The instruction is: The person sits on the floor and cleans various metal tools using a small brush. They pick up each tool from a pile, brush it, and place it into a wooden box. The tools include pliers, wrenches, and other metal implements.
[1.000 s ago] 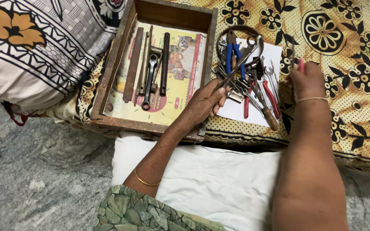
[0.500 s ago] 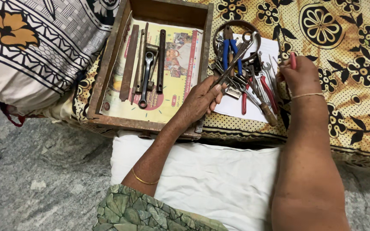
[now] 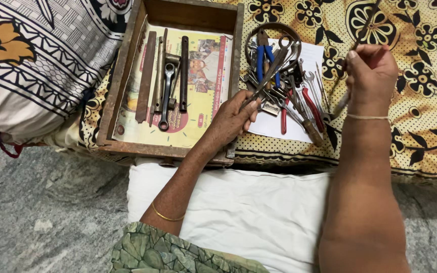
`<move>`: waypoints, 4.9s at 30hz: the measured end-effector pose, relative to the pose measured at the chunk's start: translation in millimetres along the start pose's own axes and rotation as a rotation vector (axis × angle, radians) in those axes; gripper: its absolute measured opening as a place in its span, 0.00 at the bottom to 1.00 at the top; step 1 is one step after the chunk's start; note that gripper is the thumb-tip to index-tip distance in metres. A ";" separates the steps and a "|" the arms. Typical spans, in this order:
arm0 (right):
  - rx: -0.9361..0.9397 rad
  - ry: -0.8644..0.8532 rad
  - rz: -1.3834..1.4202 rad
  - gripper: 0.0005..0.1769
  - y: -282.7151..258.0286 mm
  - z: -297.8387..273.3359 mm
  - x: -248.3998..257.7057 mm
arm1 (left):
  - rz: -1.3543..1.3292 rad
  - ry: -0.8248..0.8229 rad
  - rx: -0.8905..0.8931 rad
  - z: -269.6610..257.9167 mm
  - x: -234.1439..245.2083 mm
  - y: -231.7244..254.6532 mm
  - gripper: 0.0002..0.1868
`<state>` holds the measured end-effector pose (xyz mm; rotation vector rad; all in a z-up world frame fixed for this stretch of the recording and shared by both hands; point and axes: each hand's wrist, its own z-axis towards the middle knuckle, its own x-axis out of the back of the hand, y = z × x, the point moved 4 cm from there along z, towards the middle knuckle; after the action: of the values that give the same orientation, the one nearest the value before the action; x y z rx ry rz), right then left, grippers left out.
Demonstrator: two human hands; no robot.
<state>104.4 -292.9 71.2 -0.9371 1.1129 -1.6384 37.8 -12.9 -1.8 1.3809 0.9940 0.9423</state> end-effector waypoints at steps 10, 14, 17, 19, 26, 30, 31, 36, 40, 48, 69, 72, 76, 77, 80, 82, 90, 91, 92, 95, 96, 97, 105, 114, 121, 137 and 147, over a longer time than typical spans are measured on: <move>-0.269 -0.543 0.326 0.07 -12.3 -52.9 -97.3 | -0.201 -0.063 -0.111 -4.5 1.1 7.6 0.22; -0.317 -0.522 0.336 0.07 -12.3 -53.9 -108.8 | -0.127 -0.090 -0.012 -5.5 0.1 15.3 0.21; -0.268 -0.539 0.332 0.06 -13.5 -53.9 -114.3 | -0.102 -0.073 0.041 -8.4 0.2 14.7 0.19; -0.288 -0.440 0.152 0.03 -7.7 -43.9 -103.0 | -0.181 -0.066 0.067 -8.0 -0.2 11.1 0.18; -0.192 -0.256 -0.939 0.08 29.9 21.4 -10.7 | -0.010 -0.029 -0.116 -4.1 2.1 5.2 0.20; -0.535 -0.353 -1.086 0.16 84.2 26.3 23.9 | 0.006 -0.009 -0.071 -1.2 1.9 0.9 0.21; -0.484 -0.357 -1.086 0.18 91.2 28.0 26.6 | 0.014 0.003 -0.051 -0.9 2.6 -0.2 0.21; -0.461 -0.396 -1.192 0.23 116.9 33.3 33.3 | 0.067 0.003 -0.068 0.3 -0.6 0.0 0.19; -0.368 -0.391 -1.194 0.22 116.0 30.3 32.9 | 0.209 -0.020 -0.082 0.7 -5.3 -2.6 0.18; -0.426 -0.418 -1.249 0.18 109.3 28.3 20.5 | 0.896 0.119 -0.139 17.5 -32.8 -29.2 0.22; -0.173 -0.572 0.069 0.02 0.4 -29.3 -92.4 | 1.600 0.429 -0.304 40.4 -80.1 -83.6 0.12; -0.160 -0.706 0.122 0.05 -19.4 -51.9 -140.6 | 1.558 0.413 -0.358 46.5 -89.3 -97.6 0.08; -0.119 -0.742 0.000 0.09 -33.0 -69.1 -189.2 | 1.529 0.404 -0.414 47.0 -96.9 -106.5 0.08; -0.081 -0.756 -0.032 0.11 -36.6 -72.5 -197.7 | 1.519 0.396 -0.418 45.8 -95.7 -108.5 0.07; 0.010 -0.820 -0.050 0.22 -45.2 -77.6 -218.6 | 1.499 0.382 -0.437 42.6 -87.4 -111.8 0.07; 0.053 -0.852 -0.071 0.27 -48.2 -77.9 -226.8 | 1.491 0.372 -0.447 39.6 -78.8 -112.1 0.07; -0.109 -0.806 -0.408 0.26 -20.6 -62.3 -236.9 | 1.421 0.362 -0.461 38.9 -80.0 -109.2 0.06; -0.084 -0.809 -0.367 0.26 -20.2 -62.1 -237.5 | 1.414 0.358 -0.465 39.6 -82.5 -109.9 0.06; -0.059 -0.811 -0.326 0.25 -20.6 -62.5 -237.2 | 1.406 0.354 -0.470 40.1 -85.3 -110.6 0.06; -0.014 -0.753 -0.251 0.21 -23.7 -62.2 -229.2 | 1.385 0.344 -0.487 42.1 -93.4 -111.9 0.06; -0.004 -0.721 -0.235 0.19 -24.4 -61.6 -224.7 | 1.372 0.338 -0.498 43.4 -96.6 -111.6 0.06; -0.001 -0.730 -0.175 0.18 -25.1 -62.2 -219.4 | 1.359 0.332 -0.500 43.7 -100.3 -111.1 0.06; 0.103 -0.554 -0.003 0.08 -23.3 -38.2 -157.9 | 0.977 0.274 -0.485 38.3 -80.6 -72.4 0.07; 0.195 -0.092 0.491 0.01 -13.4 0.6 -32.5 | 0.698 0.109 -0.176 22.4 -56.4 -21.9 0.10; 0.110 -0.097 0.932 0.09 1.9 3.8 16.9 | 0.437 0.249 -0.160 33.8 -47.8 -27.8 0.18; -0.215 -0.618 0.504 0.04 -23.5 -54.2 -96.6 | 0.410 0.164 -0.260 11.7 -42.0 -12.6 0.25; 0.086 -0.408 0.433 0.06 -31.3 -34.6 -67.2 | 1.318 0.276 -0.026 22.2 48.3 -37.6 0.18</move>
<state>84.0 -214.7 84.1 -0.8539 0.8792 -1.0751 72.7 26.0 -40.6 1.8920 0.1129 2.1177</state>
